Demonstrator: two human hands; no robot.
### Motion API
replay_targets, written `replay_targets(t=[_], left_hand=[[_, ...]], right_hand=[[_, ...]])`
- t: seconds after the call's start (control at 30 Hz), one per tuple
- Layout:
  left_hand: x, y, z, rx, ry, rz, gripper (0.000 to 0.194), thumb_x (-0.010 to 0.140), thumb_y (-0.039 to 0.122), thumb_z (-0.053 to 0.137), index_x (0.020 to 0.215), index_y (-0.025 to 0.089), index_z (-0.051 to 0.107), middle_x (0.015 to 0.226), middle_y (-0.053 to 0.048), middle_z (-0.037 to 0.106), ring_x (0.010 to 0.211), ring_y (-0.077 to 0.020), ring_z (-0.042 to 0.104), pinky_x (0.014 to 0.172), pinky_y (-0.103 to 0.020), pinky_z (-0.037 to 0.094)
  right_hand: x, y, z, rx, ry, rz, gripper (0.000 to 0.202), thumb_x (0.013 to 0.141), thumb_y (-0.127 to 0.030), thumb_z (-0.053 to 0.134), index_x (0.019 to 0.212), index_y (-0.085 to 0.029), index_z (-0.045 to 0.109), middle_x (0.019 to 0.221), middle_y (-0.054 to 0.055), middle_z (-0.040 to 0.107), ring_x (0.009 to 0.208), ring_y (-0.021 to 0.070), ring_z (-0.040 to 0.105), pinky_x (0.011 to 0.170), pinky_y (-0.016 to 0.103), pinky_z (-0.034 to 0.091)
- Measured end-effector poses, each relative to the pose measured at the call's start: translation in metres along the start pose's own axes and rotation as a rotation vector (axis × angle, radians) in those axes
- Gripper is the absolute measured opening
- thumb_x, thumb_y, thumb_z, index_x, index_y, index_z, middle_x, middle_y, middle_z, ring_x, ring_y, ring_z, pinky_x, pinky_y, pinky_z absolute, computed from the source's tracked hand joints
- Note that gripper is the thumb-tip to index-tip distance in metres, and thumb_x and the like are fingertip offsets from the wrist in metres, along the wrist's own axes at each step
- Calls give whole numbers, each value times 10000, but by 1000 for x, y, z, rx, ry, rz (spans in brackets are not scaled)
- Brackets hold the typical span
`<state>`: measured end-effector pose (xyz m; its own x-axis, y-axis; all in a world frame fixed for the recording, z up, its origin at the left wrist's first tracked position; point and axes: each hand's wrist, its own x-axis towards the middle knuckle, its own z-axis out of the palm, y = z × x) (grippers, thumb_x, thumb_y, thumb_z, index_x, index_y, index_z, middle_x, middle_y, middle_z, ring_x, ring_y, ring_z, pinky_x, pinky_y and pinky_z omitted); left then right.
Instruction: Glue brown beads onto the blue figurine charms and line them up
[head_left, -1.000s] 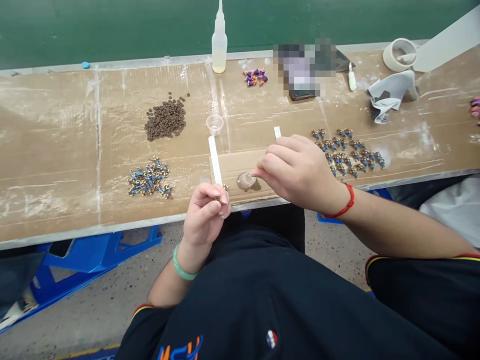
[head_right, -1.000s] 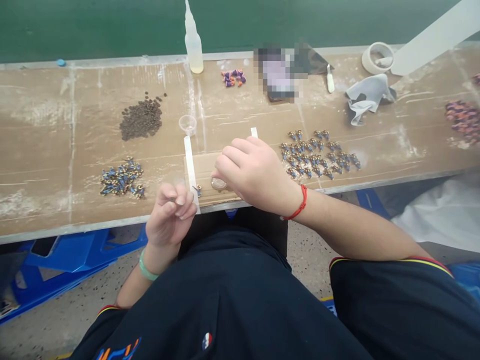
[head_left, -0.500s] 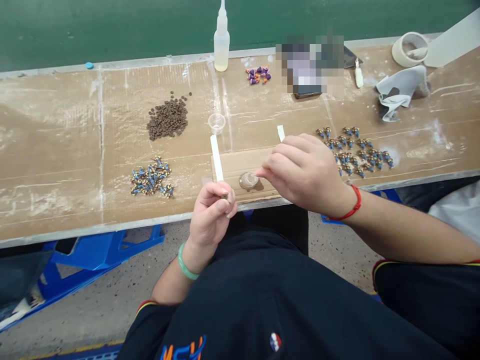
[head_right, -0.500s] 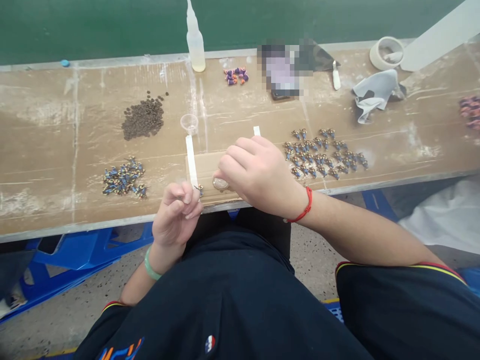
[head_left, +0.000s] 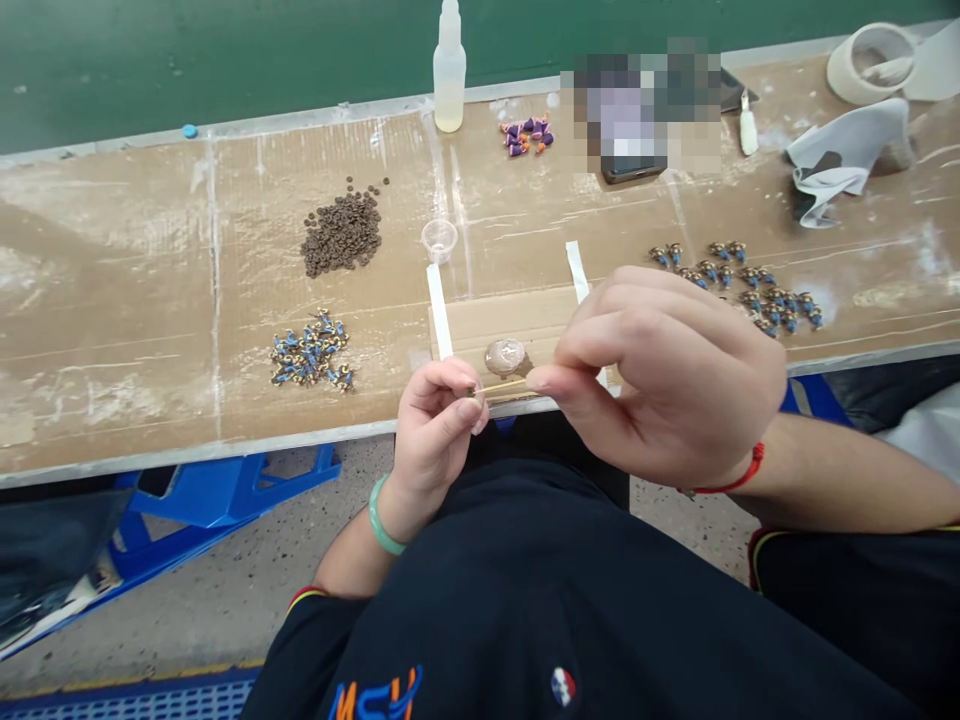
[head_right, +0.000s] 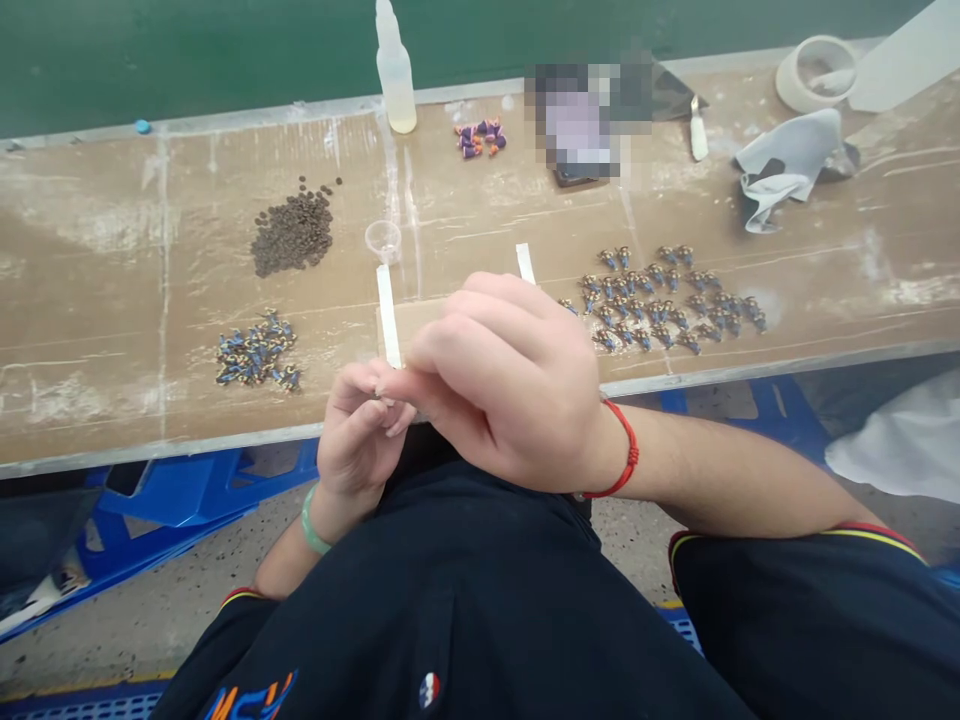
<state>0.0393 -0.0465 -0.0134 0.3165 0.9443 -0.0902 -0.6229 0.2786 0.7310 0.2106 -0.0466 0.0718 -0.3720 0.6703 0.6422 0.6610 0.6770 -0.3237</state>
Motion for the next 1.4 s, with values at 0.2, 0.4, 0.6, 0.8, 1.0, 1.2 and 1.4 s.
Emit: replay_targets(t=[0.2, 0.4, 0.6, 0.8, 1.0, 1.2, 1.4], left_hand=[[0, -2, 0, 14, -20, 20, 239, 741, 291, 870, 772, 204, 649, 727, 49, 536, 496, -27, 415, 476, -160, 424], [0, -3, 1, 52, -18, 53, 265, 744, 312, 869, 727, 188, 635, 678, 49, 524, 500, -38, 456, 483, -165, 437], [0, -3, 3, 23, 7, 16, 234, 722, 303, 887, 769, 208, 679, 692, 50, 537, 486, -31, 424, 470, -163, 424], [0, -3, 1, -83, -29, -72, 214, 703, 286, 896, 753, 222, 697, 685, 43, 525, 481, -38, 349, 432, -157, 350], [-1, -8, -3, -105, -60, -87, 163, 753, 270, 862, 791, 234, 708, 691, 35, 512, 513, -56, 315, 449, -170, 322], [0, -11, -3, -103, -59, -83, 131, 766, 244, 851, 803, 230, 727, 694, 34, 516, 525, -54, 339, 453, -166, 321], [1, -10, -2, -56, -44, -73, 173, 753, 262, 860, 795, 231, 695, 693, 40, 510, 502, -51, 324, 452, -177, 335]], right_hand=[[-1, 0, 0, -17, 2, -1, 230, 979, -210, 586, 767, -216, 494, 649, 7, 537, 619, 153, 448, 599, 331, 420], [-3, 2, -1, -74, -25, -41, 254, 1000, -227, 555, 748, -213, 526, 643, 8, 536, 633, 153, 466, 613, 326, 444], [-3, 4, -7, -76, -47, -72, 199, 992, -238, 568, 801, -213, 519, 663, 16, 548, 637, 168, 468, 599, 346, 443], [-6, 17, -14, -147, -6, -21, 239, 958, -247, 651, 784, -229, 489, 645, -6, 521, 627, 155, 439, 605, 325, 402], [-22, 45, 1, -356, -190, -50, 330, 1030, -325, 512, 722, -206, 509, 654, 5, 529, 649, 158, 459, 624, 320, 369], [-27, 51, 9, -412, -242, -56, 361, 1048, -322, 473, 714, -193, 517, 654, 9, 521, 661, 155, 428, 636, 306, 361], [-26, 51, 13, -395, -212, -87, 359, 1050, -307, 466, 720, -185, 540, 650, 9, 537, 664, 158, 433, 619, 319, 348]])
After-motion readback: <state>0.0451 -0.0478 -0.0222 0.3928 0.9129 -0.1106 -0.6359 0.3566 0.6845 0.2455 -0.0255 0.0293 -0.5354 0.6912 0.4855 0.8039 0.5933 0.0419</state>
